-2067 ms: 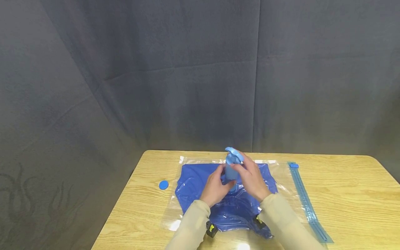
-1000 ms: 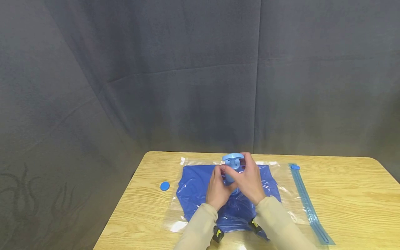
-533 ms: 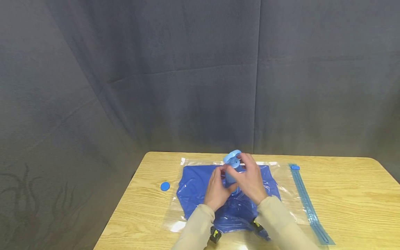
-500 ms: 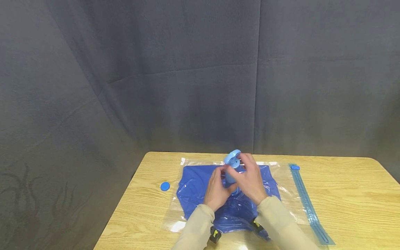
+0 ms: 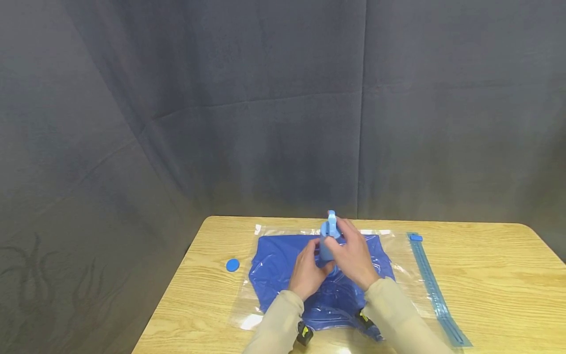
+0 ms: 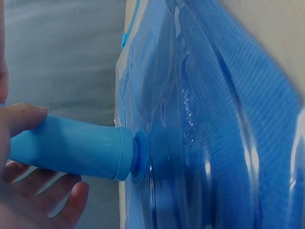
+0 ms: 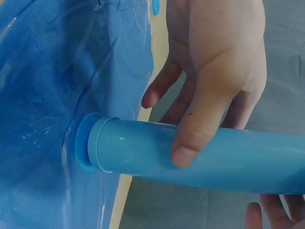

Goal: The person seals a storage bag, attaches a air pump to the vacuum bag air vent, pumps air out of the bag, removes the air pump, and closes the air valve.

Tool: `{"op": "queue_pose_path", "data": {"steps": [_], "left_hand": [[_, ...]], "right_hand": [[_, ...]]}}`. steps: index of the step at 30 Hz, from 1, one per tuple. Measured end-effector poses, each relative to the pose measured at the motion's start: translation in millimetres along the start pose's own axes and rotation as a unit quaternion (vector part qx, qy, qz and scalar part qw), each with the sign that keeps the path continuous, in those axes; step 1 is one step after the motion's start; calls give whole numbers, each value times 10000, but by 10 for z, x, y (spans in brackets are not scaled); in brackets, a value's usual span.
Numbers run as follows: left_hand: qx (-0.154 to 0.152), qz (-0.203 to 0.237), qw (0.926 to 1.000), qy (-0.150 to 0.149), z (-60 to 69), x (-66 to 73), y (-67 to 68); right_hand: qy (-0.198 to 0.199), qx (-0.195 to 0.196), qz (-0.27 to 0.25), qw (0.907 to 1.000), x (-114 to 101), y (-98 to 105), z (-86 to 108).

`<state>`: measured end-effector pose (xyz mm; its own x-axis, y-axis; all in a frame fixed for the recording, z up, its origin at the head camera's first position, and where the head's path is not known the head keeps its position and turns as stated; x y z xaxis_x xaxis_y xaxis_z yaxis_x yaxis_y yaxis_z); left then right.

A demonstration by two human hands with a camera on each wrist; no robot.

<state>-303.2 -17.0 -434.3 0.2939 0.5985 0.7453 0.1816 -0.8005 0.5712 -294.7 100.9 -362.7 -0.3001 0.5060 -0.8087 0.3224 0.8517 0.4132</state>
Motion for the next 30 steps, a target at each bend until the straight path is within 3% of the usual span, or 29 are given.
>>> {"op": "queue_pose_path", "data": {"steps": [19,30], "left_hand": [[49,126,9999,-60,1,-19,-33],[317,16,9989,-348,-8,3,13]], "right_hand": [[-572,-408,-313,9970,120,-32,82],[2,-325,-22,9995,141,-85,105]]}}
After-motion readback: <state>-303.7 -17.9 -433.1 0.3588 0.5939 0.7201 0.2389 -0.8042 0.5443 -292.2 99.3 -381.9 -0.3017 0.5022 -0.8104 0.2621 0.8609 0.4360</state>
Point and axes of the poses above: each hand's wrist, its own z-axis away from the middle knuckle, its own y-axis out of the back of the hand, x = y × z, the point moved 10 cm from there along -z, towards the middle knuckle, and after that the axes turned 7 degrees about x, right-handed, at the moved point
